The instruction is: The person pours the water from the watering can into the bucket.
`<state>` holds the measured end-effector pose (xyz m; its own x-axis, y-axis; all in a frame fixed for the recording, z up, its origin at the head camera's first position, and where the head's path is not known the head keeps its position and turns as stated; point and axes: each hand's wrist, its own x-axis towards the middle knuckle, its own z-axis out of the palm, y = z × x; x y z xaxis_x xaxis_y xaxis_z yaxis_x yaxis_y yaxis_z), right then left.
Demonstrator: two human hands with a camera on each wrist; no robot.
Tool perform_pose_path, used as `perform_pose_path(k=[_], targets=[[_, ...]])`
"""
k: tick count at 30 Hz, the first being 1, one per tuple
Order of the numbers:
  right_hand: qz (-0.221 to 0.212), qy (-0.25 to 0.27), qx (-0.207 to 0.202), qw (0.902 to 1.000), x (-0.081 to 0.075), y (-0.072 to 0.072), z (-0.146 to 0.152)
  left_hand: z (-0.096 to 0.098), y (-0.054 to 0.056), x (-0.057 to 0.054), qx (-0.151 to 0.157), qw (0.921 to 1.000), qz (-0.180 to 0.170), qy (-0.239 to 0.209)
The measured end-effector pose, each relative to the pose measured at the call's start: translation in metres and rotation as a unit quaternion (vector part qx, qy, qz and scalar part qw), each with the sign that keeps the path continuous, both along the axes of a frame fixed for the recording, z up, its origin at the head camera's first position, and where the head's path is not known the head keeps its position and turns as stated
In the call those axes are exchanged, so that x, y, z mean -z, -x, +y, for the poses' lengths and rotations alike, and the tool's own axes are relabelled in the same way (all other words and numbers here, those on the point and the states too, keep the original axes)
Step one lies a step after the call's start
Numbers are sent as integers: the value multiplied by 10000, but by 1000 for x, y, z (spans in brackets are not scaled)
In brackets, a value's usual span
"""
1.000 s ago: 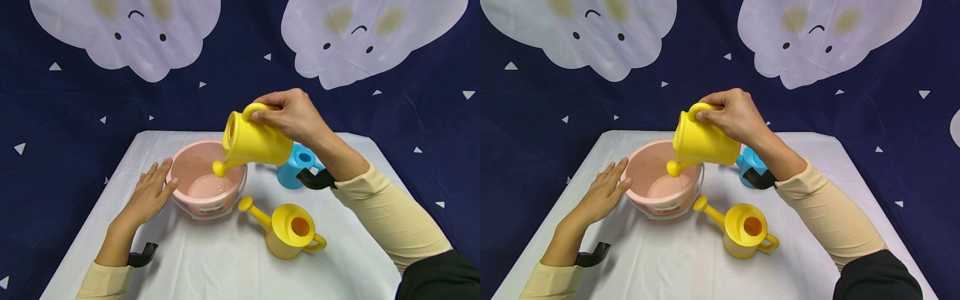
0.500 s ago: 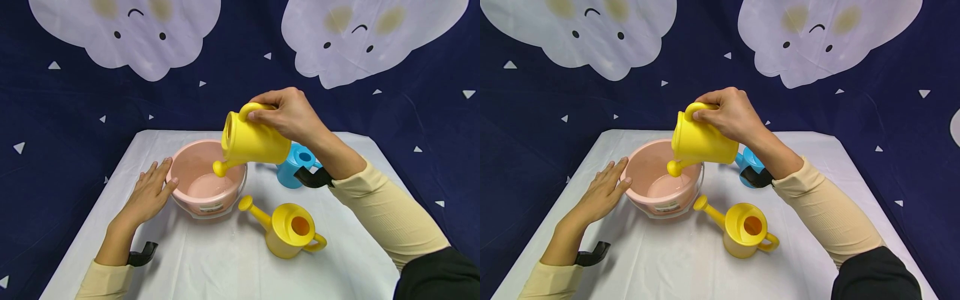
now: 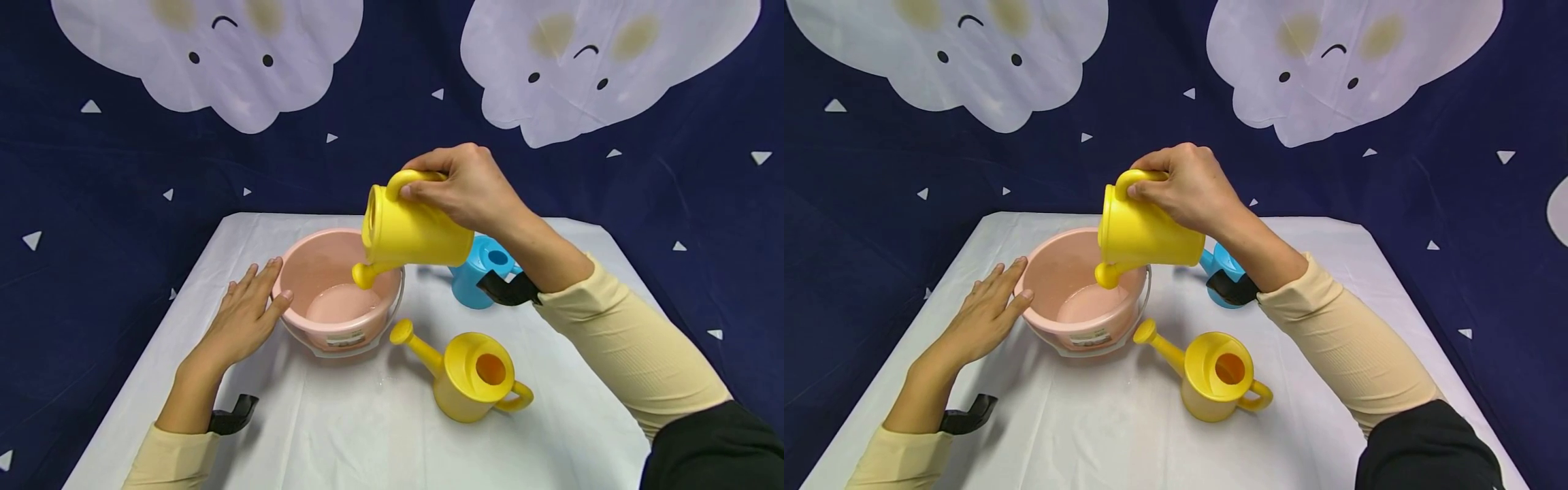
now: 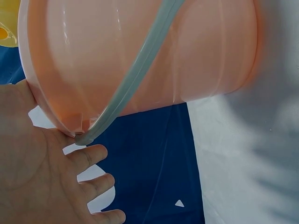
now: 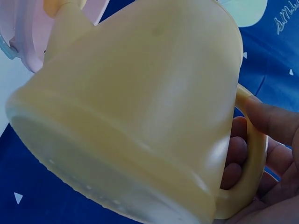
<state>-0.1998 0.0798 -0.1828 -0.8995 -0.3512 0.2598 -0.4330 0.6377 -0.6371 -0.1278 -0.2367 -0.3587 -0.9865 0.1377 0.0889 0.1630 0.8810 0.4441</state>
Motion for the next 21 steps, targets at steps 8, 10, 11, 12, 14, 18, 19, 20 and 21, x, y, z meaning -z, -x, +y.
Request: perform_pose_path(k=[8,10,11,12,14,18,19,20,21], targets=[[83,-174,-14,9998,-1,1,-3,-1,0,1,-14,10000,10,-11],[101,-207,-20,9997,-1,1,-4,-1,0,1,-21,10000,10,-10],[110,-226,-32,9997,-1,1,-5,-1,0,1,-26,10000,7,-13],[110,-243,-36,9996,-1,2,-5,-1,0,1,-28,10000,4,-17],[111,-274,-54,9995,-1,2,-6,0,0,0,-25,10000,1,-14],[92,-336,-78,9994,-2,2,-8,0,-1,0,-21,10000,-3,-14],[90,-348,-80,9993,-2,2,-8,0,-1,0,-23,10000,-5,-10],[89,-358,-76,9993,-2,2,-8,0,-1,0,-28,10000,-3,-7],[86,-374,-73,9992,-2,2,-8,0,-1,0,-31,10000,-3,-4]])
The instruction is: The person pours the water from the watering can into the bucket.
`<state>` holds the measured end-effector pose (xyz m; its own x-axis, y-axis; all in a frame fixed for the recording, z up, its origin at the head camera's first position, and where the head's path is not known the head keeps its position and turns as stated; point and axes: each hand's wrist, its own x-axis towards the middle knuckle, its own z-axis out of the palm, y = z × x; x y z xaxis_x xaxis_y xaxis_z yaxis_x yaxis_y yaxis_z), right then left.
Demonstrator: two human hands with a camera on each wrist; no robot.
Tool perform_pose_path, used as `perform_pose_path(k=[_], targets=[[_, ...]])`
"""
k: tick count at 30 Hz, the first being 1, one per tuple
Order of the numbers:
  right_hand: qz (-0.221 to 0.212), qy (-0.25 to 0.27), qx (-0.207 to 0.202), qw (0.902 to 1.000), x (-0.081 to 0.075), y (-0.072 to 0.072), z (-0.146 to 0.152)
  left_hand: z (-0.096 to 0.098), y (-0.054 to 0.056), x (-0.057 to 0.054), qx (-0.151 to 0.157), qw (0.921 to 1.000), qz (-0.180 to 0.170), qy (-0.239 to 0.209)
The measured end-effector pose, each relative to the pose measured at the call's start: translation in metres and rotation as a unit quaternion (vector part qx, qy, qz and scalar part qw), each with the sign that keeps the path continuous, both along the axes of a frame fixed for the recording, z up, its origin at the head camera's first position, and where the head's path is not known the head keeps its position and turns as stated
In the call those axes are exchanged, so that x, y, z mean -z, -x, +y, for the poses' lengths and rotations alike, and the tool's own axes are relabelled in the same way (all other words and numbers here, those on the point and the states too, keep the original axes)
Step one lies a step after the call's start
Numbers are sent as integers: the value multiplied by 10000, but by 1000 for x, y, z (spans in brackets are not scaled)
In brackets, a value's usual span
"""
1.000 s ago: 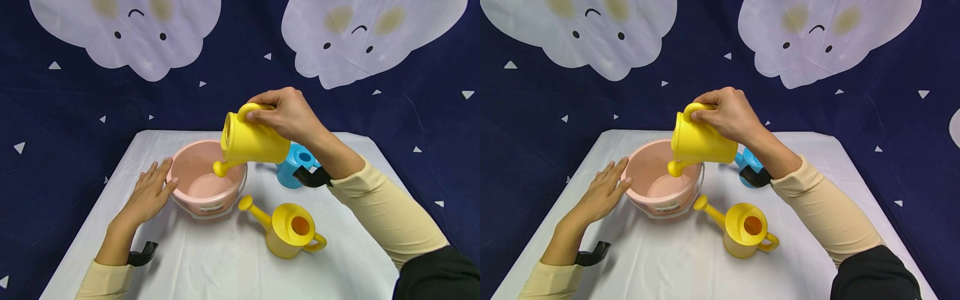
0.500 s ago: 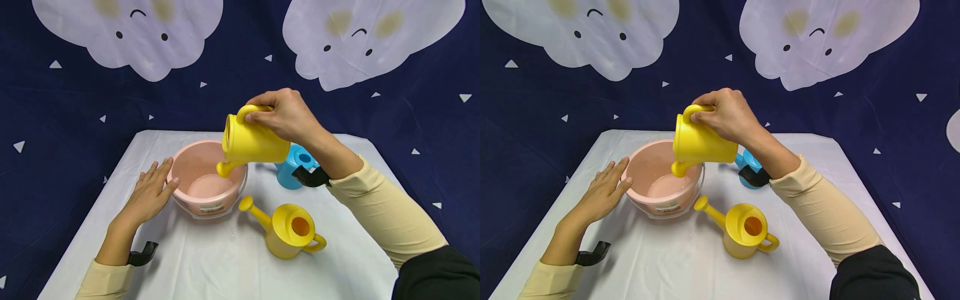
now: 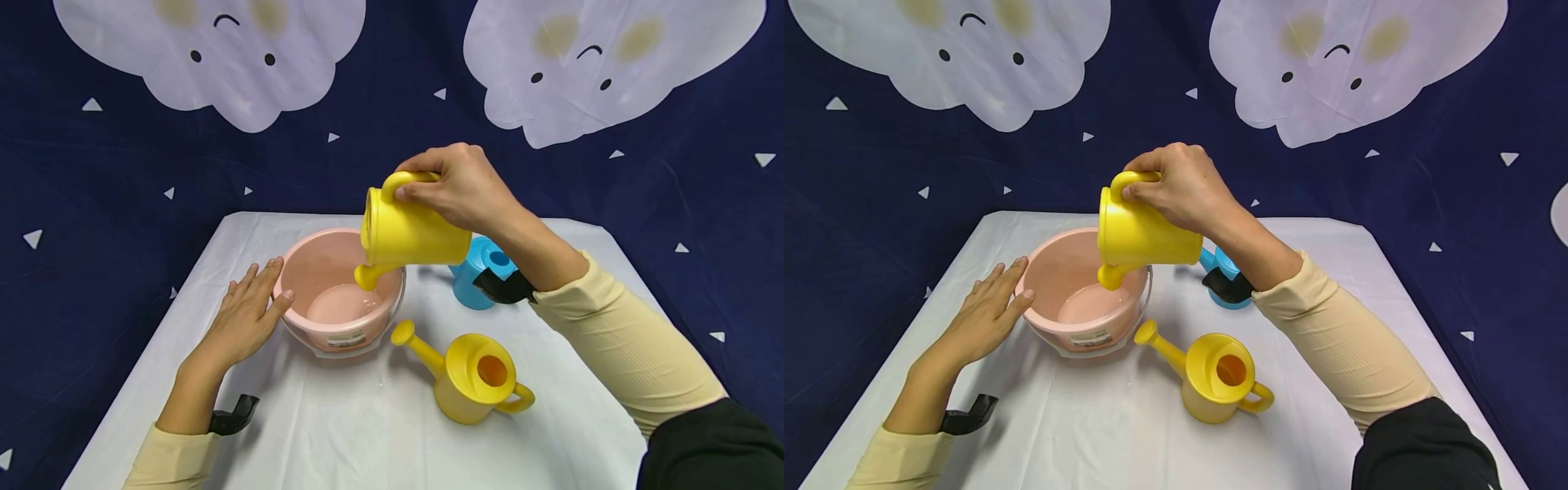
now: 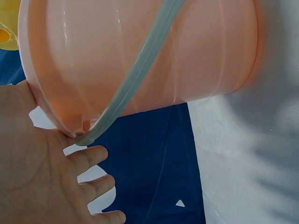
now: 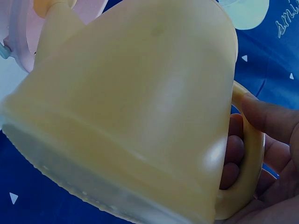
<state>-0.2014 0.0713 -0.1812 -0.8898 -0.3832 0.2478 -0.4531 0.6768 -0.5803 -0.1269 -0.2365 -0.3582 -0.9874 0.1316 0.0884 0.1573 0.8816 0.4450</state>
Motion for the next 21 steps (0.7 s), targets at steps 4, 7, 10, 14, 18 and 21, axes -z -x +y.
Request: perform_pose_path(k=[4,7,10,14,18,21], targets=[[27,-19,6,10000,0,0,2,1,0,0,-7,10000,7,18],[58,-5,-28,10000,0,-1,3,1,0,0,-10,10000,12,29],[66,6,-46,10000,0,-1,3,1,0,0,-13,10000,18,33],[19,3,5,10000,0,-1,4,2,0,0,-12,10000,13,26],[-23,-13,92,10000,0,-1,6,2,0,0,-23,10000,-1,37],[-7,10,127,9999,0,-1,7,2,0,0,-31,10000,-5,49]])
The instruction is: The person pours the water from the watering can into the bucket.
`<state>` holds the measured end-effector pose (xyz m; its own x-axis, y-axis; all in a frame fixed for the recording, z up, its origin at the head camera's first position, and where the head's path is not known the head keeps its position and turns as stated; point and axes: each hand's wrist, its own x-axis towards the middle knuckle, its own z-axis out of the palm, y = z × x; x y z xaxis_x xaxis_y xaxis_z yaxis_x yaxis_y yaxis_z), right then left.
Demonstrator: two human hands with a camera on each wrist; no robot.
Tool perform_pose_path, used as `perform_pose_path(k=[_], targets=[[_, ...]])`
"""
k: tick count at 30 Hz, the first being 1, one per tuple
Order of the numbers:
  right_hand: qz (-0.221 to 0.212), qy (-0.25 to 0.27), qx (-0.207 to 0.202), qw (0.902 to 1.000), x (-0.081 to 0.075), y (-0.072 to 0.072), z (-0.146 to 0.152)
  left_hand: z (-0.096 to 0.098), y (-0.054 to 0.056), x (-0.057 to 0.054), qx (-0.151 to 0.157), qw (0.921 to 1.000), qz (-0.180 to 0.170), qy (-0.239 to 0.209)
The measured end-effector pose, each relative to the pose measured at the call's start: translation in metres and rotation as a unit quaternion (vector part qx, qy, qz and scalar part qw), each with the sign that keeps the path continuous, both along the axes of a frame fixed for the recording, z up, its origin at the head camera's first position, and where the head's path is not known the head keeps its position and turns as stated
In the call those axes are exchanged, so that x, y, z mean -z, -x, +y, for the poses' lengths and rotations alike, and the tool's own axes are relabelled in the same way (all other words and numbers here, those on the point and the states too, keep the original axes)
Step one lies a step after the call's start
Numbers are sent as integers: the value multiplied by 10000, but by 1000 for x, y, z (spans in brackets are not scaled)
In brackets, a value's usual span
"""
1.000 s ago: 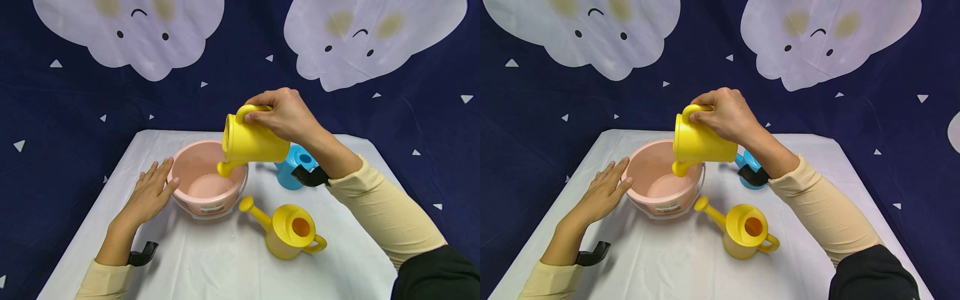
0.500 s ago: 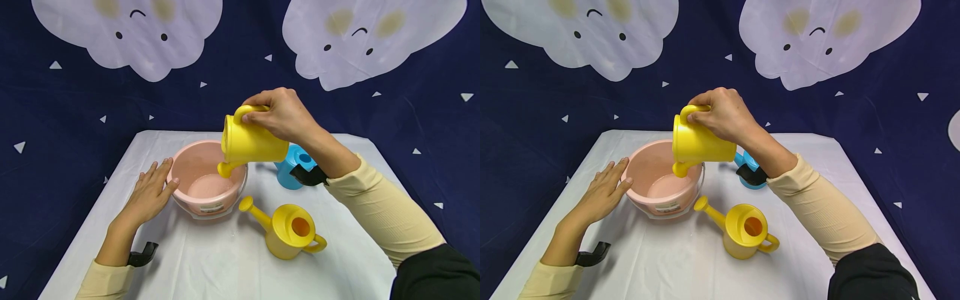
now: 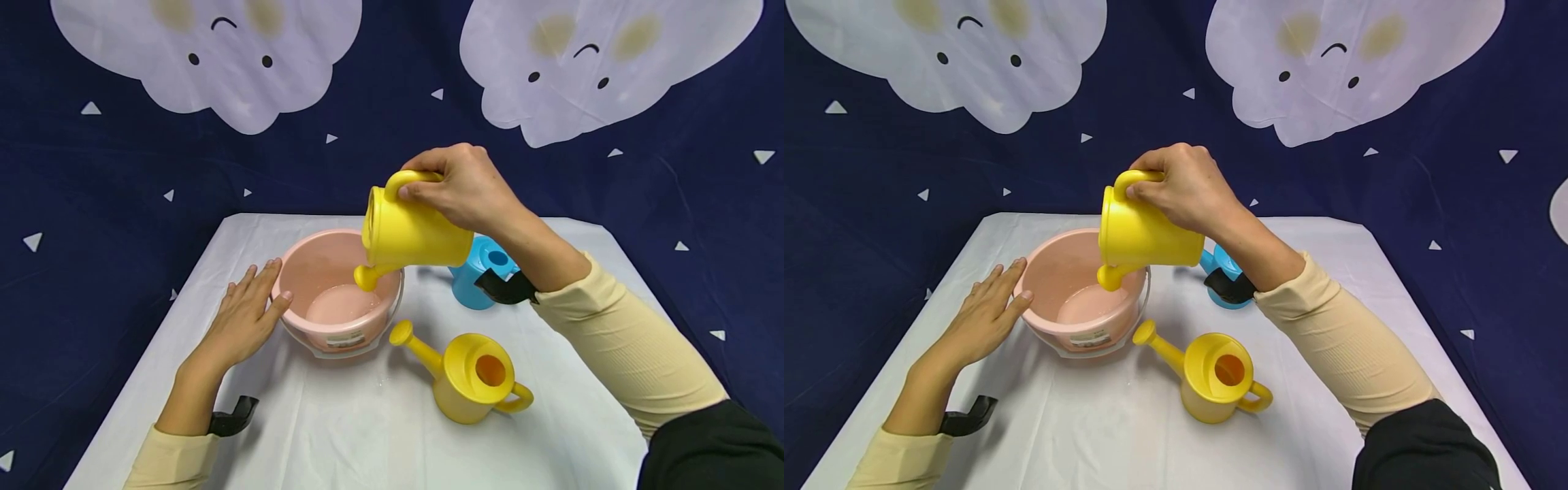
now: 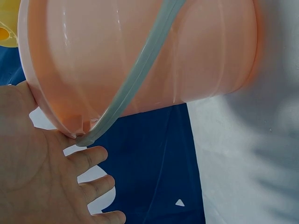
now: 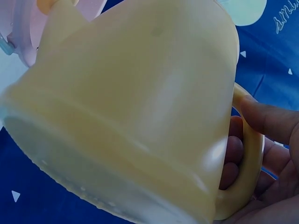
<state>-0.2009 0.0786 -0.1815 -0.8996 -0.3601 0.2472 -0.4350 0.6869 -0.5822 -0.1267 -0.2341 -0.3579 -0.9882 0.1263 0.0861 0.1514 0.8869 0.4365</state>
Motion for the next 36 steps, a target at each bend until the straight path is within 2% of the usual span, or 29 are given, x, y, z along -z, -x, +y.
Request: perform_pose_path(k=[13,36], targets=[[1,136,82,9999,0,-1,5,1,0,0,-14,10000,48,21],[27,973,185,9951,5,1,18,2,-1,0,0,10000,46,18]])
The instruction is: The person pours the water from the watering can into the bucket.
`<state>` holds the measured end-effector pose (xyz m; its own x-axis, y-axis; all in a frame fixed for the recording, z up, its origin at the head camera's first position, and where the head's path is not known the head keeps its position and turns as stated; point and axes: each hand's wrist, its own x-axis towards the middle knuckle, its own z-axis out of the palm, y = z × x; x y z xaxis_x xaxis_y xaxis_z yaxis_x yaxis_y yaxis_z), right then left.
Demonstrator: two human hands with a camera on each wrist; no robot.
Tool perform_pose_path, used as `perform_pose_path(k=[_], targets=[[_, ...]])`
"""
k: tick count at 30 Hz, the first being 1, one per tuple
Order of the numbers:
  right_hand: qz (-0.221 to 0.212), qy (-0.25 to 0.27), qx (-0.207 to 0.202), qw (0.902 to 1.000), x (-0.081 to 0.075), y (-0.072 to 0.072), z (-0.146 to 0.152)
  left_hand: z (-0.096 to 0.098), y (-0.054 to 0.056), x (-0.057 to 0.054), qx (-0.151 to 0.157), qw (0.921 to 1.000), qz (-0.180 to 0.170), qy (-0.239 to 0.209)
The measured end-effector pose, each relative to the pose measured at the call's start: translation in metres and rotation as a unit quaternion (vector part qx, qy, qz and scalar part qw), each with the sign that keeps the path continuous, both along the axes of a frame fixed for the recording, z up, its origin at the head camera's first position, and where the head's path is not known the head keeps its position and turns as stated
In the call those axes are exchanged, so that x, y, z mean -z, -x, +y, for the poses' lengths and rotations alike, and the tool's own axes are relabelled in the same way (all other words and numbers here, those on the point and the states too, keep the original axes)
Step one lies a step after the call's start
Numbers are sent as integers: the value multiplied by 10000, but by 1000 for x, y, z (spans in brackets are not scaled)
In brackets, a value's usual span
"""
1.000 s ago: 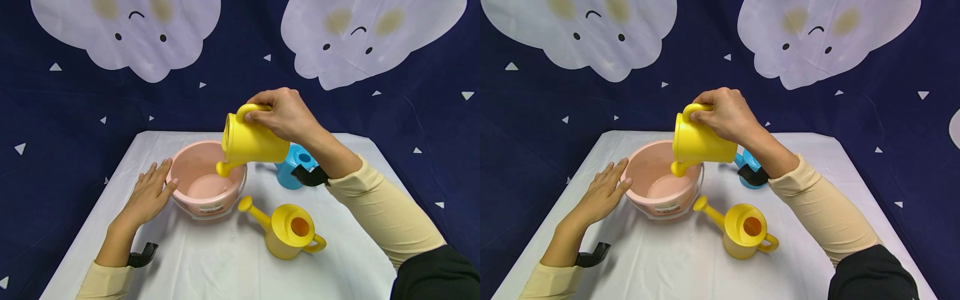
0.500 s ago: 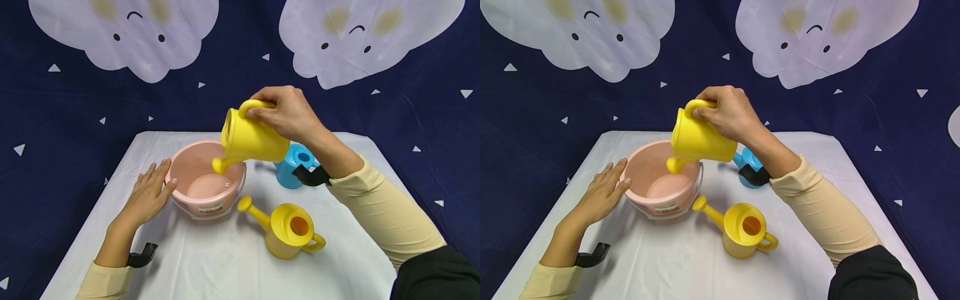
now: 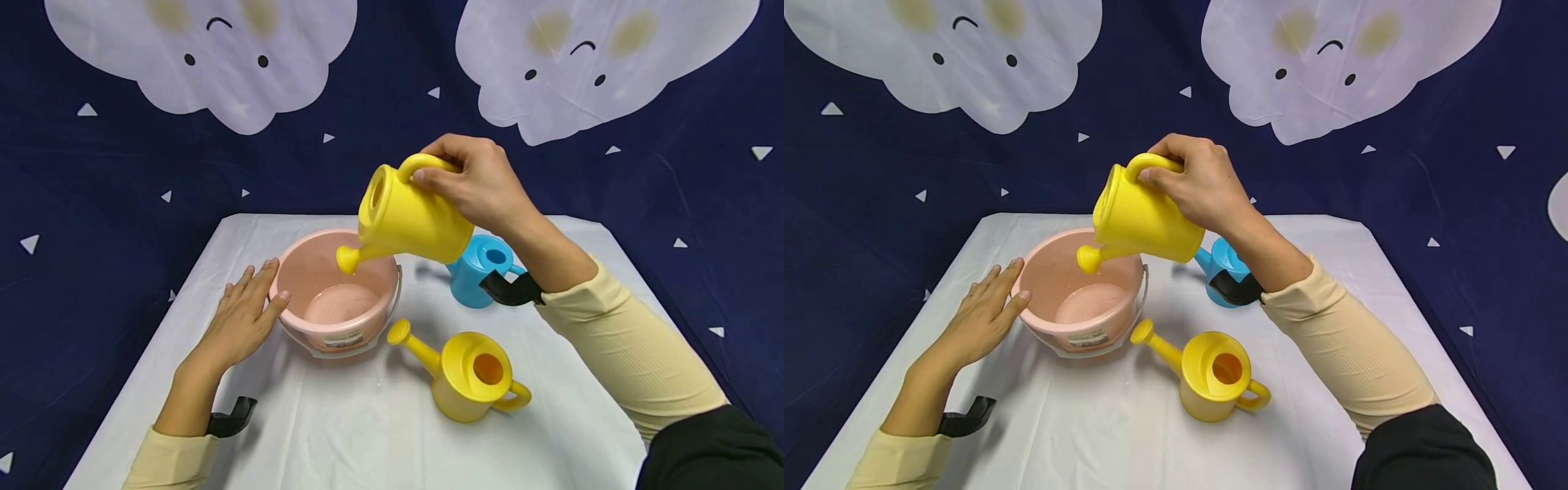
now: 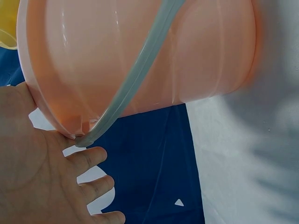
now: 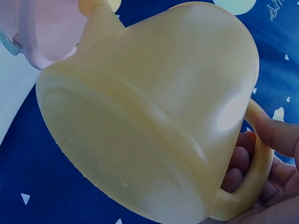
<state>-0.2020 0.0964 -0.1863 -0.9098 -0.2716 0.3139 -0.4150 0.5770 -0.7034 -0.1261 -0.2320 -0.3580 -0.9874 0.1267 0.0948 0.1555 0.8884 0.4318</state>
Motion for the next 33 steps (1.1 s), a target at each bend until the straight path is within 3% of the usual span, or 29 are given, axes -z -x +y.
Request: perform_pose_path(k=[8,15,33], targets=[[-99,370,5,9993,4,1,5,0,0,-1,-23,10000,-23,12],[-233,385,73,9990,8,1,6,1,0,-1,-25,10000,-15,-6],[38,486,152,9987,12,3,14,1,0,-1,-5,10000,-37,28]])
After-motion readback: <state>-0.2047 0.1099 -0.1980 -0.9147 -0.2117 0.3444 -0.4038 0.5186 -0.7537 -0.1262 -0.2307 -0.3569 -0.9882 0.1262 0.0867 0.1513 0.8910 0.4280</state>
